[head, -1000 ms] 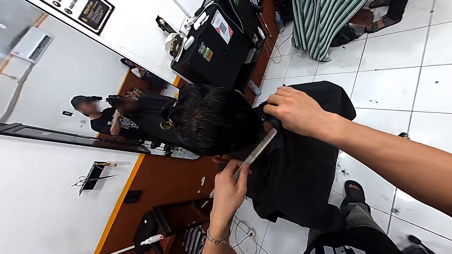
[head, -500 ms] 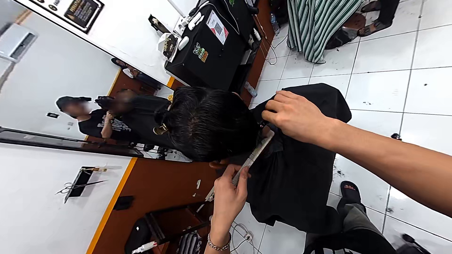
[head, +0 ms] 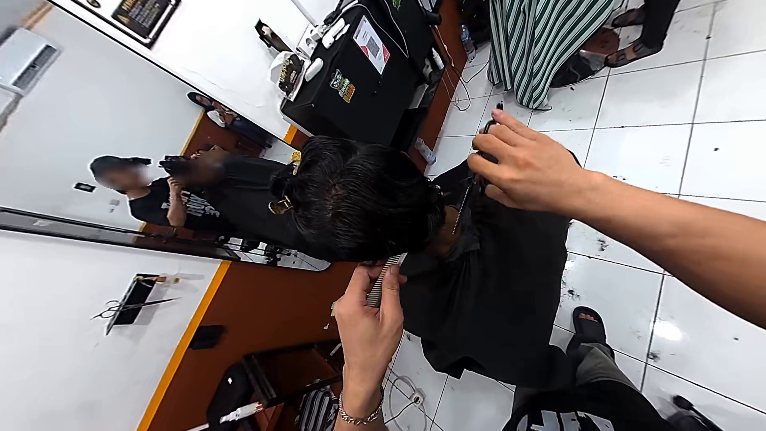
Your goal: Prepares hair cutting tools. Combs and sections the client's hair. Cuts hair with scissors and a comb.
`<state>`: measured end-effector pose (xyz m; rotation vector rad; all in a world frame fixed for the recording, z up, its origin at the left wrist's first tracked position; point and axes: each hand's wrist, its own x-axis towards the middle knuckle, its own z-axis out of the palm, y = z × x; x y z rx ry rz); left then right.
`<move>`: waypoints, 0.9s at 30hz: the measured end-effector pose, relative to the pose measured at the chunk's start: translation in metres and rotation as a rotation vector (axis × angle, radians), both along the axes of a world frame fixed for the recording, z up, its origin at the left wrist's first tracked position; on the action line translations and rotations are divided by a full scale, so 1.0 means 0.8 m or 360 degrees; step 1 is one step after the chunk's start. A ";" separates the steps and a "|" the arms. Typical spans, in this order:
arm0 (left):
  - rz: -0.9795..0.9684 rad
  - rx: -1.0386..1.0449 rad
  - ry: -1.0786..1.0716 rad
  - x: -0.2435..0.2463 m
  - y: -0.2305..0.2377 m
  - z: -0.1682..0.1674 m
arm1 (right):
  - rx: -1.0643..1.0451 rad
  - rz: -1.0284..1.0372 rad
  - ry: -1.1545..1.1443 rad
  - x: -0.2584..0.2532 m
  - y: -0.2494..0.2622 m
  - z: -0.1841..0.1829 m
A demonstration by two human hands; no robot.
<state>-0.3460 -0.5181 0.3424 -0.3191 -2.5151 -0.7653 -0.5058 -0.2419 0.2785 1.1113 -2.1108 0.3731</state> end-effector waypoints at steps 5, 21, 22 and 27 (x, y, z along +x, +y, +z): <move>-0.0029 -0.0054 -0.0006 -0.001 -0.001 0.007 | -0.0082 -0.0010 0.0153 0.005 -0.027 0.018; -0.0047 -0.0204 0.0052 -0.002 0.000 0.018 | -0.0125 -0.0163 0.0287 0.027 -0.049 0.032; -0.0045 -0.0197 0.0047 -0.002 0.001 0.019 | -0.0137 -0.0156 0.0301 0.025 -0.049 0.032; -0.0006 -0.0220 0.0015 0.000 0.000 0.021 | -0.0160 -0.0081 0.0190 0.028 -0.049 0.027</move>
